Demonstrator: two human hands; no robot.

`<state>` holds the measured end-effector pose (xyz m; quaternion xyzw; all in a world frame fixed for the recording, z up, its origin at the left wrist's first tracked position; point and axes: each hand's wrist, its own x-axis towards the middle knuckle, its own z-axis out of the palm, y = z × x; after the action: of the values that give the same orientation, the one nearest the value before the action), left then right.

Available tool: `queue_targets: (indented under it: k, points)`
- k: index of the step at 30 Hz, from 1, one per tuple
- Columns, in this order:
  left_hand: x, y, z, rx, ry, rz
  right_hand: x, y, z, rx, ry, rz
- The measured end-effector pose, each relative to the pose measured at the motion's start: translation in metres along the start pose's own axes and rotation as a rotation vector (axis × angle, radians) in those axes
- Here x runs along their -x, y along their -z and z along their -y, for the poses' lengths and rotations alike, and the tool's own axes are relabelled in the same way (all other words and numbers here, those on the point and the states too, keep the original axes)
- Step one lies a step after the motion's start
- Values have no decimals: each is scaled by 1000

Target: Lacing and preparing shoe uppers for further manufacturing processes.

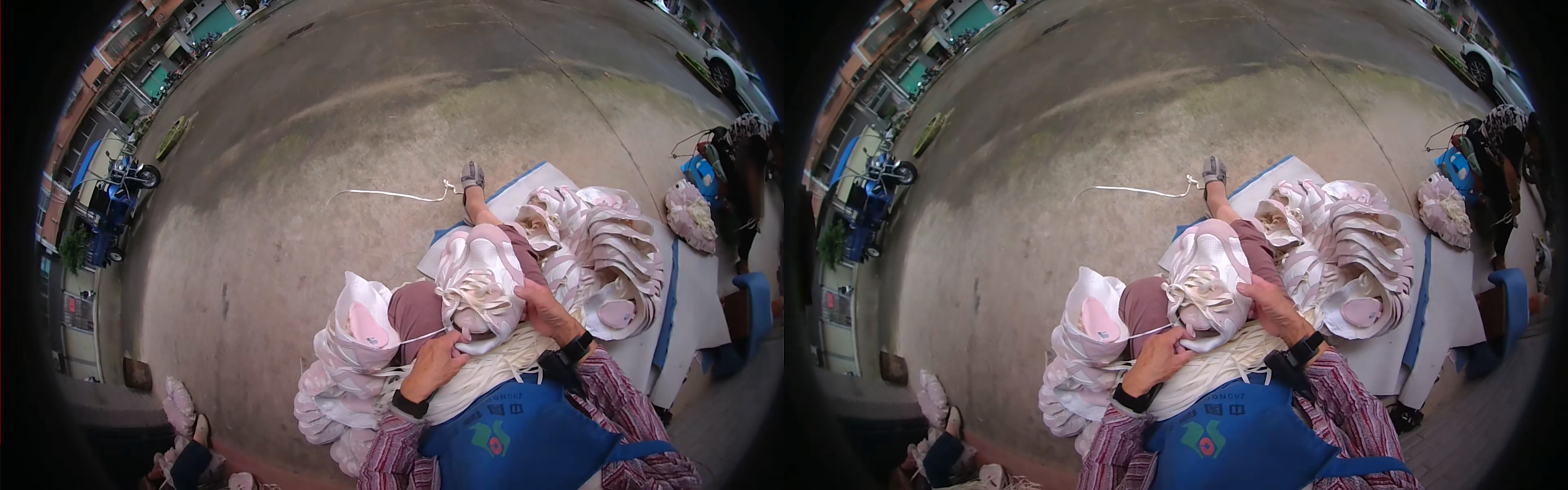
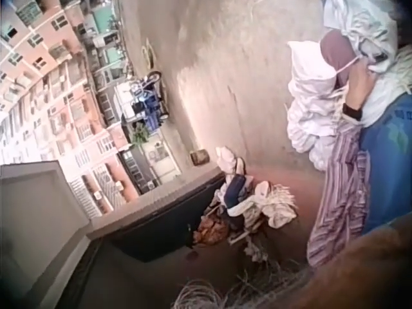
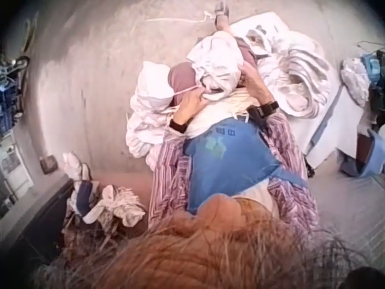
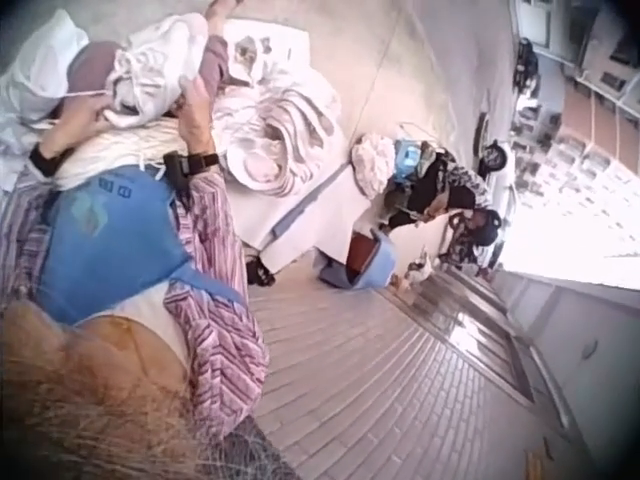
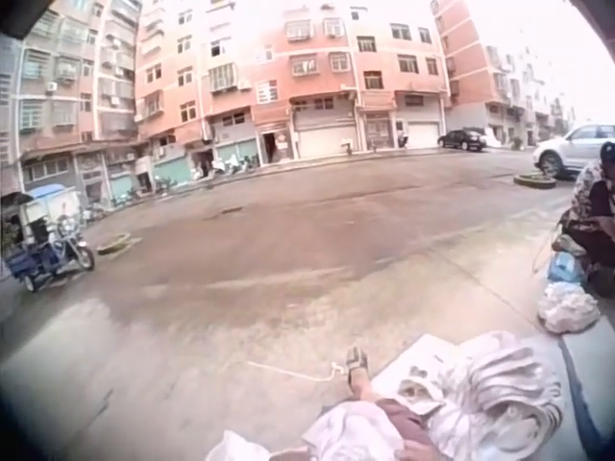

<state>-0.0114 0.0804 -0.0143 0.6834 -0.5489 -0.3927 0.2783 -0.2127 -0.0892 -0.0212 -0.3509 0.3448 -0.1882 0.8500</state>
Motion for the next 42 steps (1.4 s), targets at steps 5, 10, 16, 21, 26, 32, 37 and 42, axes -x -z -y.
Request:
queue_targets:
  k: [5, 10, 16, 21, 26, 32, 37, 42]
  points:
    - [0, 2, -9, -7, 28, 3, 2, 8, -8, -134, -92, 76]
    - [7, 6, -6, 44, 16, -39, -2, 2, -13, 10, -100, 125]
    - [23, 47, -8, 140, 45, -529, 1, -16, -4, 343, -128, 153]
    - [38, 104, 12, -618, 194, -1020, -3, -63, 7, 198, 41, 180]
    - [58, 99, 73, -144, 443, -861, 5, -100, 14, 79, 110, 181]
    - [79, 65, 46, 106, 313, -745, 6, -139, 14, 40, 127, 206]
    - [98, 45, 43, 150, 195, -837, -4, -160, -13, 295, 97, 249]
    - [107, 42, 43, 284, 197, -852, 17, -195, -24, 988, 384, 441]
